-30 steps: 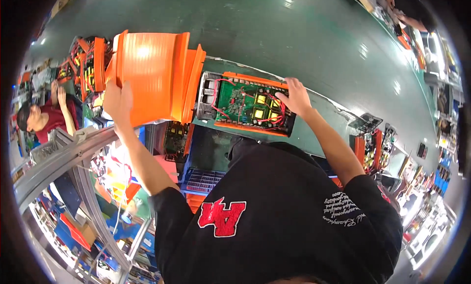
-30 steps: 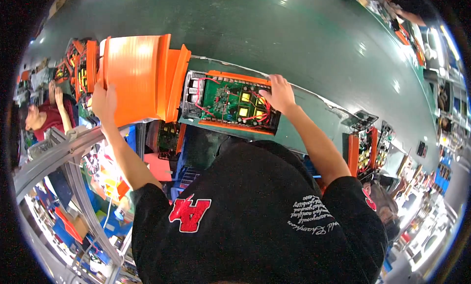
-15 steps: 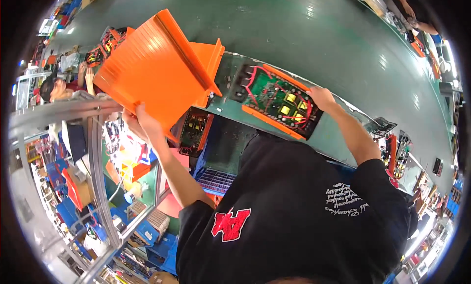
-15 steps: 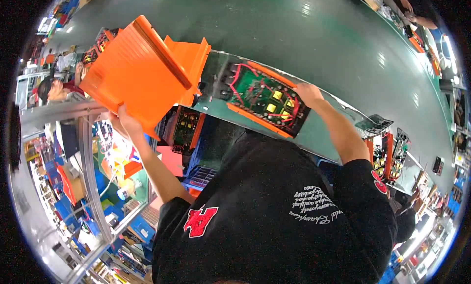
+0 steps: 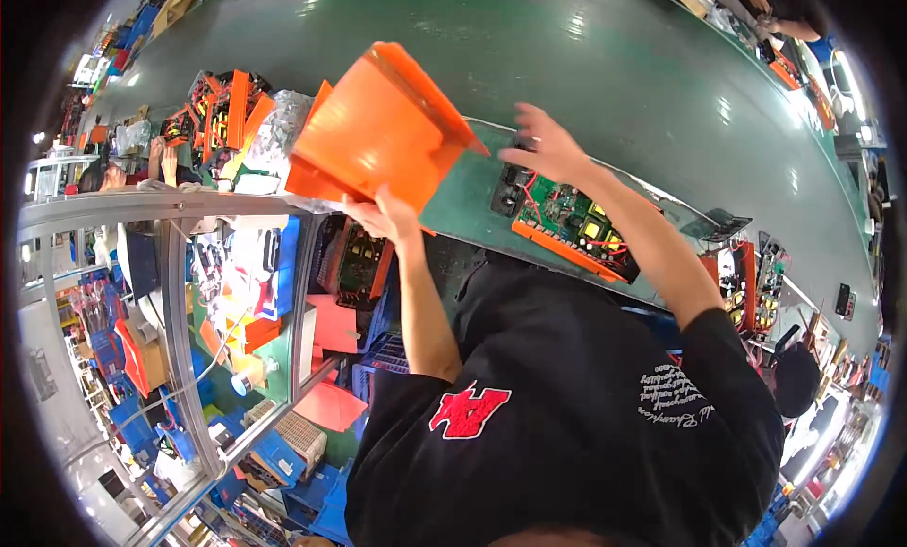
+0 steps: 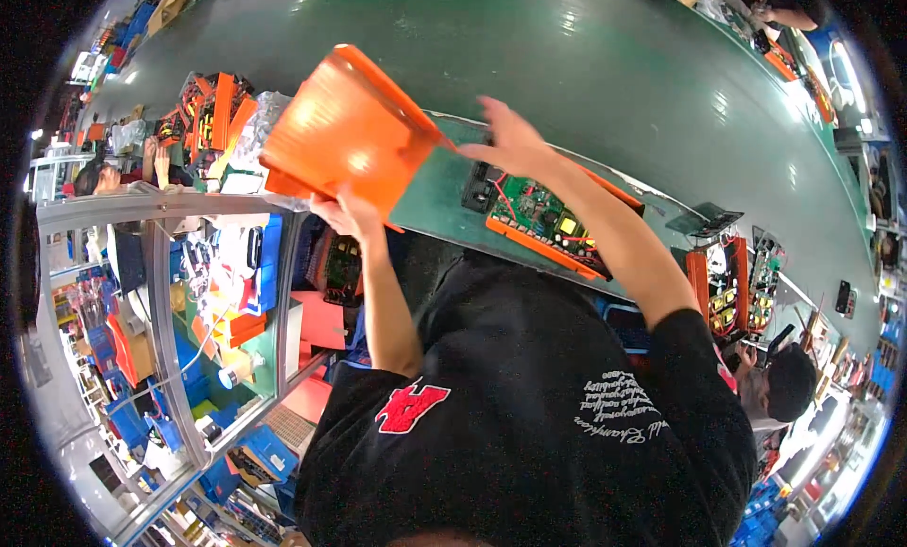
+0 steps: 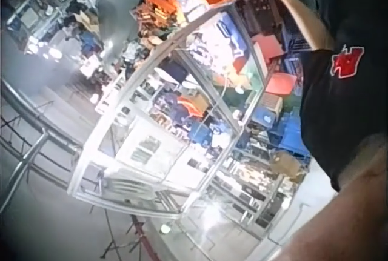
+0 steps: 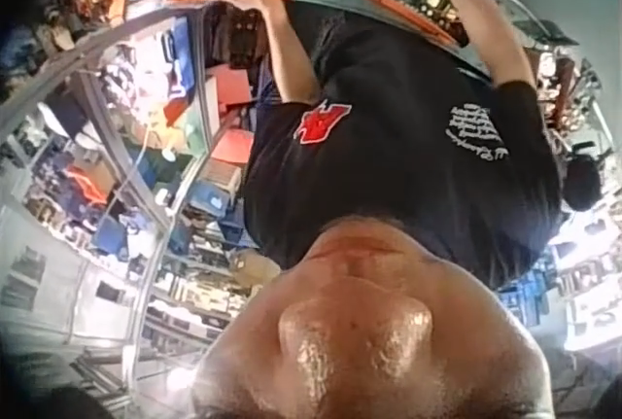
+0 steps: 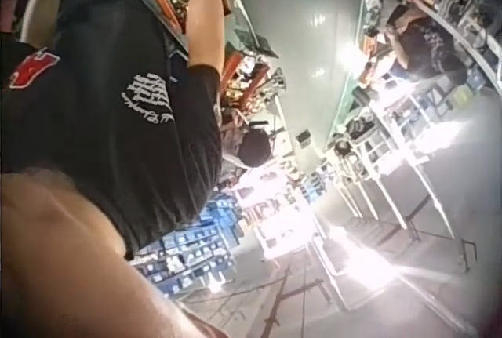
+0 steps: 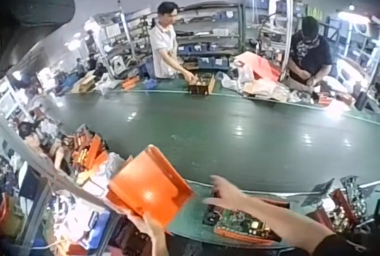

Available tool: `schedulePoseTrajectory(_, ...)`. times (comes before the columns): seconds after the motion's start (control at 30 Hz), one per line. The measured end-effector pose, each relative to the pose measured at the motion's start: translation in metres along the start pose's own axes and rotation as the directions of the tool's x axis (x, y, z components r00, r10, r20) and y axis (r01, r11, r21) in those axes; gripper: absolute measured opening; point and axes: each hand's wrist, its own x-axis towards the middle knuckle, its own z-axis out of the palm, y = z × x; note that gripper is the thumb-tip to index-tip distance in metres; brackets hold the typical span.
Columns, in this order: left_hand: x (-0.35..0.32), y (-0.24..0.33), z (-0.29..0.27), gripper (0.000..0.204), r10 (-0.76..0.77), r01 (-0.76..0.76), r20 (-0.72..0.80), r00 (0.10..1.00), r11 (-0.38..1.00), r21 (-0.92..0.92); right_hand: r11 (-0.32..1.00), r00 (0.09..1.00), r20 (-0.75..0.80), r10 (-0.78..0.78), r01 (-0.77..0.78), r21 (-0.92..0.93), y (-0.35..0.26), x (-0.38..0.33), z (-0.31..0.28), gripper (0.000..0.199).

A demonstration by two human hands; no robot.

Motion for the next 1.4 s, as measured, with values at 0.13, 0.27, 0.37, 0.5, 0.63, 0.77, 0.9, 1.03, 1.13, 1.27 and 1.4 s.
schedulePoseTrajectory(0.13,-0.022,-0.026,0.017,0.063,0.106,-0.106,0.001,0.994,0.992,-0.063,0.933,0.970,0.224,0.097,-0.010,-0.361,-0.043,0.084,0.042,0.048)
schedulePoseTrajectory(0.27,-0.016,-0.048,0.022,0.060,0.072,-0.065,0.059,0.996,0.991,-0.113,0.994,0.982,0.187,0.024,-0.003,-0.111,-0.006,0.105,0.044,0.035)
schedulePoseTrajectory(0.37,-0.011,-0.071,0.012,0.058,0.268,-0.264,0.110,0.957,0.963,-0.053,0.991,0.976,0.204,-0.072,0.092,-0.095,-0.006,0.102,0.066,0.031)
schedulePoseTrajectory(0.5,-0.027,-0.081,-0.004,0.061,0.467,-0.563,0.388,0.794,0.806,0.181,0.797,0.947,0.274,0.167,0.034,-0.603,0.030,0.097,0.066,0.034)
schedulePoseTrajectory(0.63,-0.052,-0.148,-0.011,0.067,0.296,-0.338,0.351,0.888,0.939,0.063,0.804,0.878,0.201,-0.435,0.479,-0.353,0.043,0.107,0.087,0.027)
schedulePoseTrajectory(0.77,-0.036,-0.129,0.002,0.044,0.346,-0.517,0.433,0.833,0.766,0.382,0.795,0.927,0.263,-0.267,0.366,-0.484,0.052,0.146,0.095,0.026)
schedulePoseTrajectory(0.9,-0.029,-0.123,-0.008,0.041,0.228,-0.644,0.690,0.687,0.630,0.433,0.899,0.904,0.331,-0.271,0.360,-0.248,0.083,0.161,0.099,0.025)
schedulePoseTrajectory(1.03,0.017,-0.077,-0.061,0.063,0.218,-0.474,0.674,0.706,0.852,0.221,0.912,0.941,0.328,-0.083,0.205,-0.356,0.055,0.132,0.093,0.032)
schedulePoseTrajectory(1.13,0.088,-0.039,-0.055,0.036,0.391,-0.501,0.398,0.830,0.836,0.224,0.925,0.987,0.159,0.022,0.040,-0.378,0.014,0.095,0.074,0.034)
schedulePoseTrajectory(1.27,0.208,-0.023,0.033,0.042,0.307,-0.568,0.484,0.820,0.544,0.617,0.977,0.994,-0.108,-0.026,0.002,-0.212,0.016,0.045,0.062,0.032)
schedulePoseTrajectory(1.4,0.286,-0.124,0.069,0.055,-0.278,-0.696,0.716,0.640,0.186,0.694,0.984,0.989,-0.079,0.121,-0.130,-0.119,0.001,0.007,0.050,0.031)
